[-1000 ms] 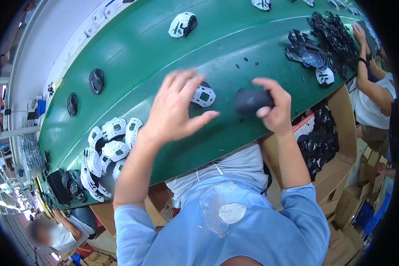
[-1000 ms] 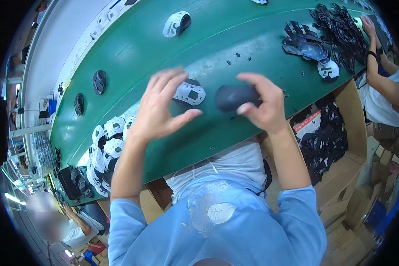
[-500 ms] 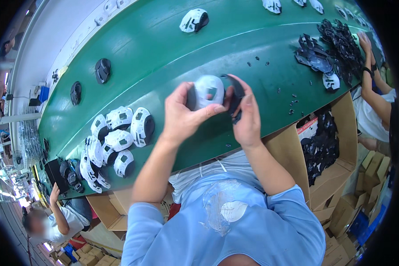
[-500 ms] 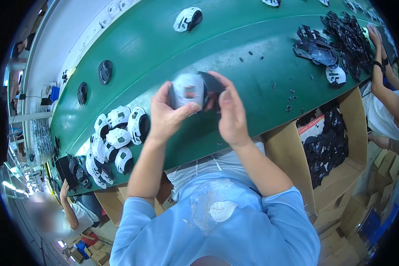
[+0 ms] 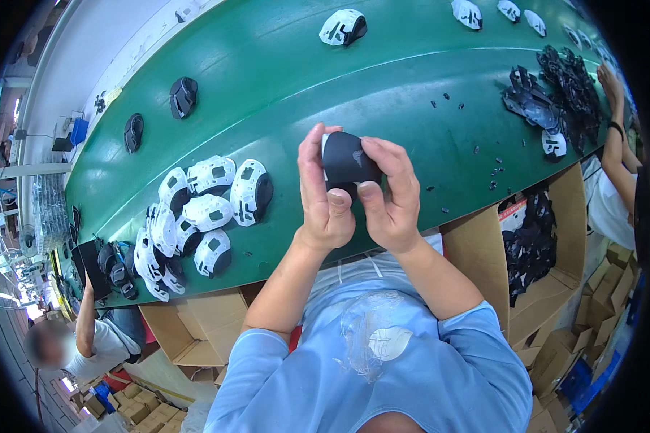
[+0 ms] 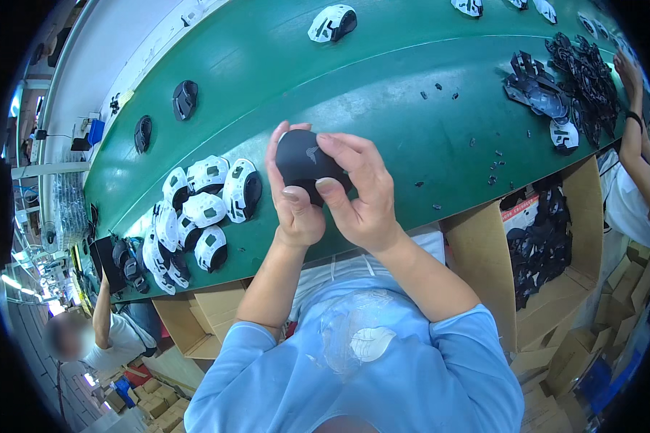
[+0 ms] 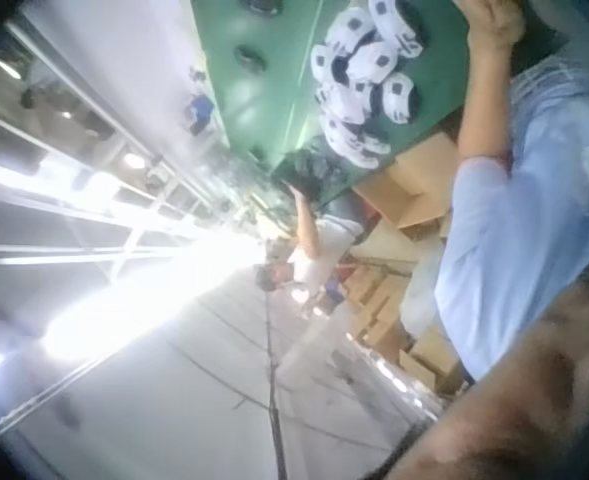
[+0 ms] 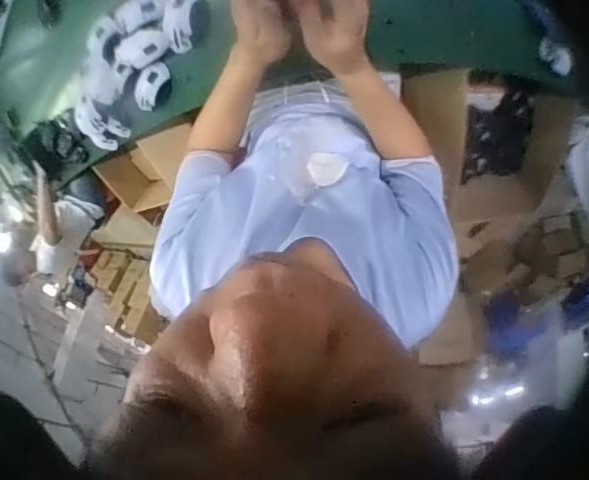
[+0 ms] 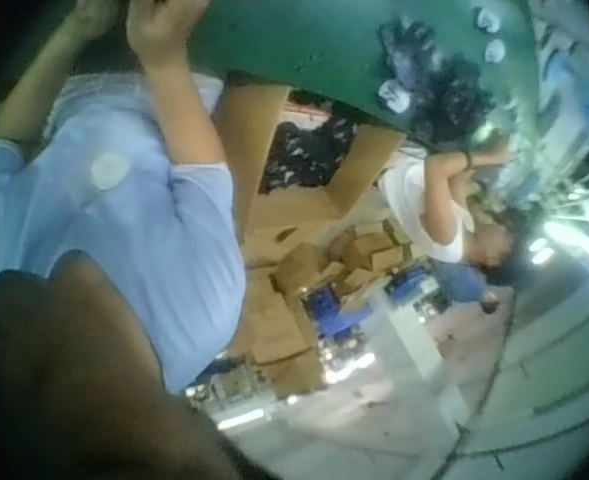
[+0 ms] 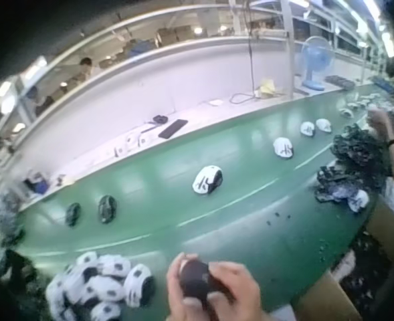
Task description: The person assembles computer mice by hand, fitting internal mouse components into computer mouse shells on a production line.
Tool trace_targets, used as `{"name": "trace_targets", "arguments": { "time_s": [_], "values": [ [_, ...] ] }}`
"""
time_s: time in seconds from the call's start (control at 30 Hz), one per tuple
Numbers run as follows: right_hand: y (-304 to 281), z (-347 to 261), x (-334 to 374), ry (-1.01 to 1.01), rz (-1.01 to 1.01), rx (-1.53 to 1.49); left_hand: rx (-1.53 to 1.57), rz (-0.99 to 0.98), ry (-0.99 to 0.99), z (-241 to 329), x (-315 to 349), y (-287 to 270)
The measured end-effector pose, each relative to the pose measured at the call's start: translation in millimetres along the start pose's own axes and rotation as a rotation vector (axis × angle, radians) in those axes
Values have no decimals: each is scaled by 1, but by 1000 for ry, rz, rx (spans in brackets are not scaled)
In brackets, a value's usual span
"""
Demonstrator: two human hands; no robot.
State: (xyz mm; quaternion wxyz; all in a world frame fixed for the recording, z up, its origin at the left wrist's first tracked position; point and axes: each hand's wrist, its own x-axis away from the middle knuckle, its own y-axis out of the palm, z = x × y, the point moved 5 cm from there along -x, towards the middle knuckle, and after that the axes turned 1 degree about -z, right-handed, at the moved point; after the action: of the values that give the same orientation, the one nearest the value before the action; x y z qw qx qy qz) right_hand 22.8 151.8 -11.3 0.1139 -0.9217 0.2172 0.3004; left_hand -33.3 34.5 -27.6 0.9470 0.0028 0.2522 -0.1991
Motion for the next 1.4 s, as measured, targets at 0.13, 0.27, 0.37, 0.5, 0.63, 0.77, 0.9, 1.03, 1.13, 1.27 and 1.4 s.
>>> {"name": "trace_targets", "arguments": {
  "time_s": [0.13,0.27,0.37,0.5,0.63,0.77,0.9,1.03,1.13,1.27,1.4],
  "values": [
    [0,11,9,84,-3,-42,-206,-16,93,0,-1,1],
    [5,2,12,87,-131,-103,66,102,35,-7,7,-2],
    [-7,1,0,-19,-217,33,142,85,-69,8,-5,1],
    [-17,1,-4,-158,-248,237,954,97,-313,3,-24,6],
    [-1,22,24,547,-199,-521,1163,96,-302,5,-25,9],
    [5,36,37,633,-231,-922,1200,0,-383,10,-14,12],
    [6,44,56,732,-164,-817,1112,49,-396,0,-8,10],
    [4,34,45,571,-230,-576,924,211,-391,9,-3,13],
    [8,33,34,516,-217,-537,976,175,-399,5,-10,7],
    [13,22,22,467,-162,-558,-29,-169,146,34,-23,-24],
    [19,-8,0,328,-283,-599,-279,-77,290,66,-10,-37]
  ]
}}
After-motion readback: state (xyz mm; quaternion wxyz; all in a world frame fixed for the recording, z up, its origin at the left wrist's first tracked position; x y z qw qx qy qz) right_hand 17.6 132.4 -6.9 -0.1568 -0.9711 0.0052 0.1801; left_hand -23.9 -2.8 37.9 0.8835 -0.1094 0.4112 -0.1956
